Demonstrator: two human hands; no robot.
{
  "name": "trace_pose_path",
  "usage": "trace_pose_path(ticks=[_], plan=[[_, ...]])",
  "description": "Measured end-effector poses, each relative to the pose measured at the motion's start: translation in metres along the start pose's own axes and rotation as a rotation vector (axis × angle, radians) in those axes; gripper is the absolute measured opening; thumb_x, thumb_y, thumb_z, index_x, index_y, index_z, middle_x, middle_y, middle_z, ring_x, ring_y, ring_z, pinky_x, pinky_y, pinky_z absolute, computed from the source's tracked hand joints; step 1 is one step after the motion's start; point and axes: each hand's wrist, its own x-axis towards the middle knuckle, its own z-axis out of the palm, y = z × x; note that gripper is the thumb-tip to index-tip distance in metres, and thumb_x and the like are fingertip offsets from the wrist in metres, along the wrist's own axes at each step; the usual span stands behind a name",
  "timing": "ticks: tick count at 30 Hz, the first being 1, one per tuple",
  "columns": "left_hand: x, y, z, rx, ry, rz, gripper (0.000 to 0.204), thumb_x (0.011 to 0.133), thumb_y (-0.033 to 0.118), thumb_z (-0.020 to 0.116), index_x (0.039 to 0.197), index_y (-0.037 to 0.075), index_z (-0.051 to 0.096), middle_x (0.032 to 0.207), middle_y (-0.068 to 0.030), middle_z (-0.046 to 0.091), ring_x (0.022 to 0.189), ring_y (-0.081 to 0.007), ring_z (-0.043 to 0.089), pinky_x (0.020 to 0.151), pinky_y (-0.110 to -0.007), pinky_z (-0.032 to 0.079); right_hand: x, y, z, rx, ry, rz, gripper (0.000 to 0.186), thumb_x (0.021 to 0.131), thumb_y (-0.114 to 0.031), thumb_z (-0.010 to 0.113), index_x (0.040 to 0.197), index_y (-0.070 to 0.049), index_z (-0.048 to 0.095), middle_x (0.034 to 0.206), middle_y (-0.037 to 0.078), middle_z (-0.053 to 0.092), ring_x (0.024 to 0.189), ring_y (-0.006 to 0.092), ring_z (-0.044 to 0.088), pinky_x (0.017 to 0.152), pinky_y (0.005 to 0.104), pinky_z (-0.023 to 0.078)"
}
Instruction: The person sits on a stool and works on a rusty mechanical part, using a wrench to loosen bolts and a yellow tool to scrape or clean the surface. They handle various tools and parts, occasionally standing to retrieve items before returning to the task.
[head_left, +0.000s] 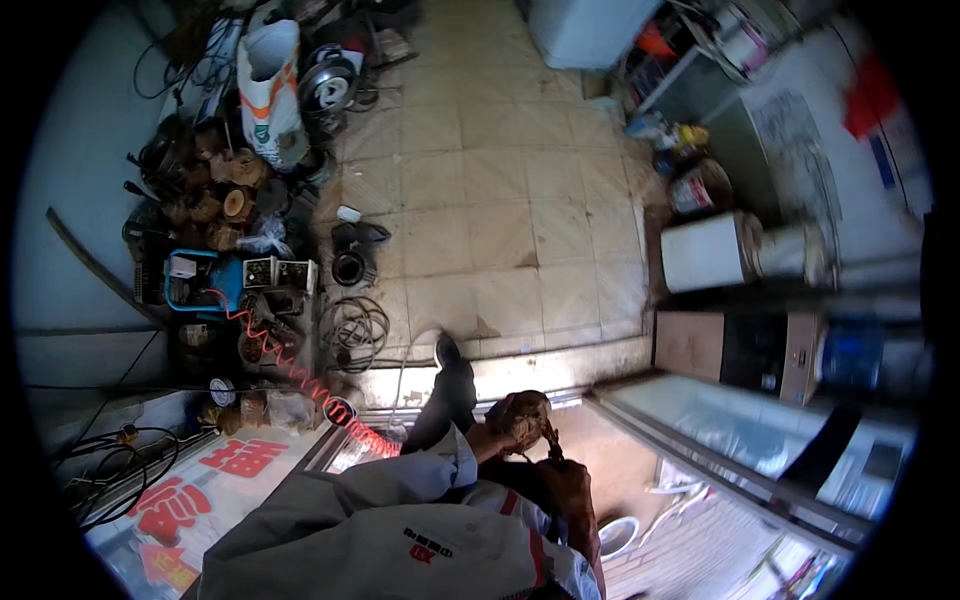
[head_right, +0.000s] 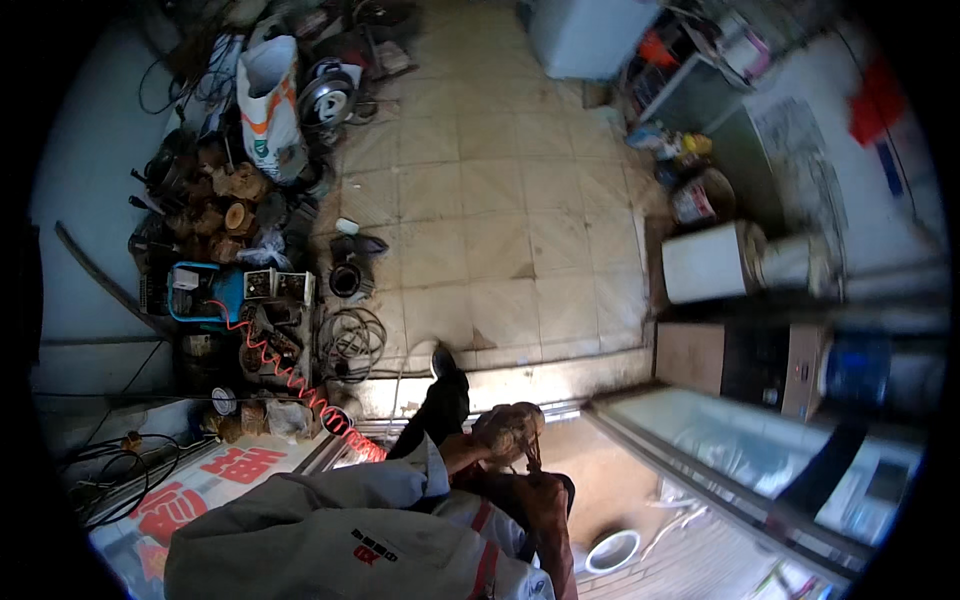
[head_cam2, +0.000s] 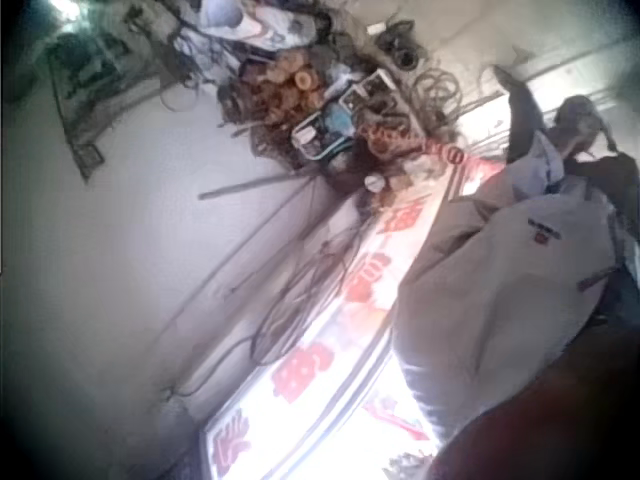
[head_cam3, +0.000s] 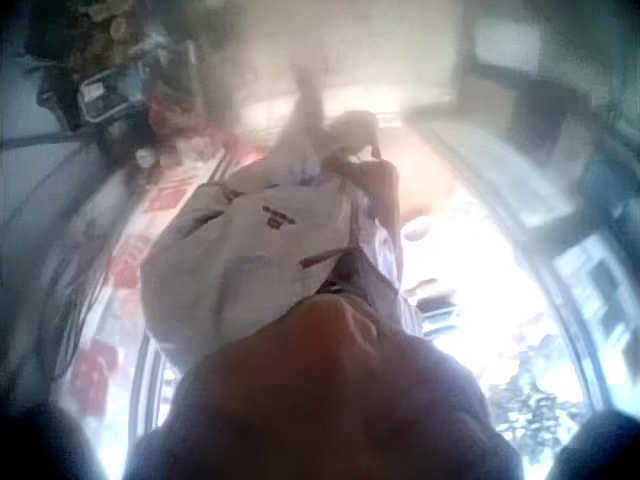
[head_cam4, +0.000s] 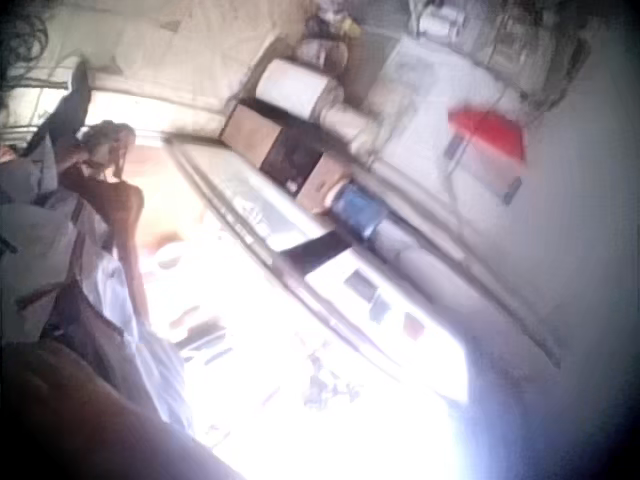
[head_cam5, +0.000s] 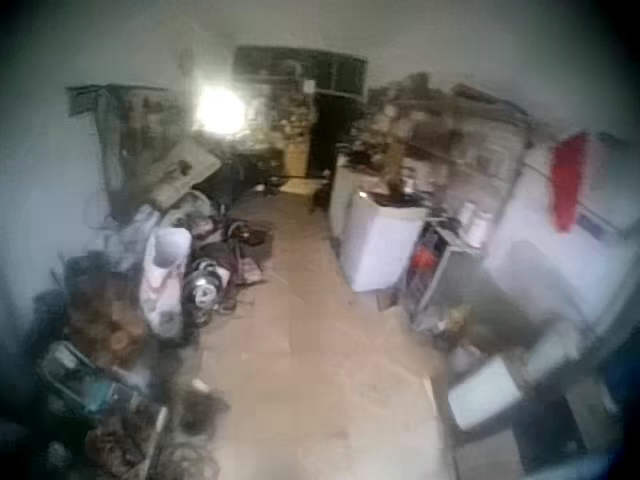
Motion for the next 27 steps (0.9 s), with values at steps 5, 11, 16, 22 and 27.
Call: trace_pose_path(ticks=[5,11,16,22,27], plan=[[0.036,0.087,-0.055,-0.151,0.117,0.004,0.038,0.083,0.036,0.075,0.094,0.0,0.073,0.074,-0.0093,0.069,0.067,-0.0185,0.066,0.062,-0.036,0.052,0.09,-0.069,-0.025,0.048,0.079,-0.309,0.041,0.083,-0.037,0.067,0.097,0.001,0.074,0.081,0.019,0.072,0.08,0.0291,0.071,0.073,0.0415,0.054],[0.087,0.149,-0.152,-0.436,0.308,0.061,0.021,0.09,0.02,0.07,0.095,0.0,0.071,0.079,-0.008,0.069,0.066,-0.0155,0.062,0.058,-0.033,0.049,0.194,-0.241,-0.082,0.069,-0.302,-0.411,0.047,0.083,-0.036,0.067,0.105,0.005,0.07,0.09,0.023,0.072,0.086,0.0252,0.07,0.077,0.0396,0.053],[0.094,0.233,-0.23,-0.594,0.631,0.314,0.016,0.089,0.017,0.065,0.098,0.005,0.069,0.078,-0.0078,0.066,0.069,-0.0192,0.063,0.062,-0.034,0.05,0.301,-0.387,-0.089,-0.387,-0.452,-0.587,0.043,0.078,-0.036,0.071,0.093,0.004,0.07,0.088,0.025,0.071,0.086,0.0392,0.07,0.076,0.0447,0.055],[0.098,0.34,-0.329,-1.177,0.722,0.275,0.013,0.085,0.014,0.069,0.091,0.004,0.063,0.071,-0.0033,0.057,0.057,-0.0142,0.053,0.052,-0.031,0.041,0.376,-0.563,-0.061,-0.506,-0.329,-0.879,0.045,0.074,-0.039,0.071,0.08,0.006,0.069,0.078,0.026,0.069,0.08,0.0411,0.07,0.074,0.0472,0.055],[0.15,0.356,-0.441,-1.09,0.788,0.296,0.017,0.084,0.012,0.069,0.096,0.001,0.066,0.079,-0.0064,0.061,0.069,-0.0189,0.057,0.058,-0.036,0.043,0.406,-0.719,-0.02,-0.813,-0.368,-0.768,0.048,0.075,-0.039,0.069,0.087,0.007,0.07,0.085,0.026,0.07,0.084,0.0389,0.071,0.076,0.0447,0.054]])
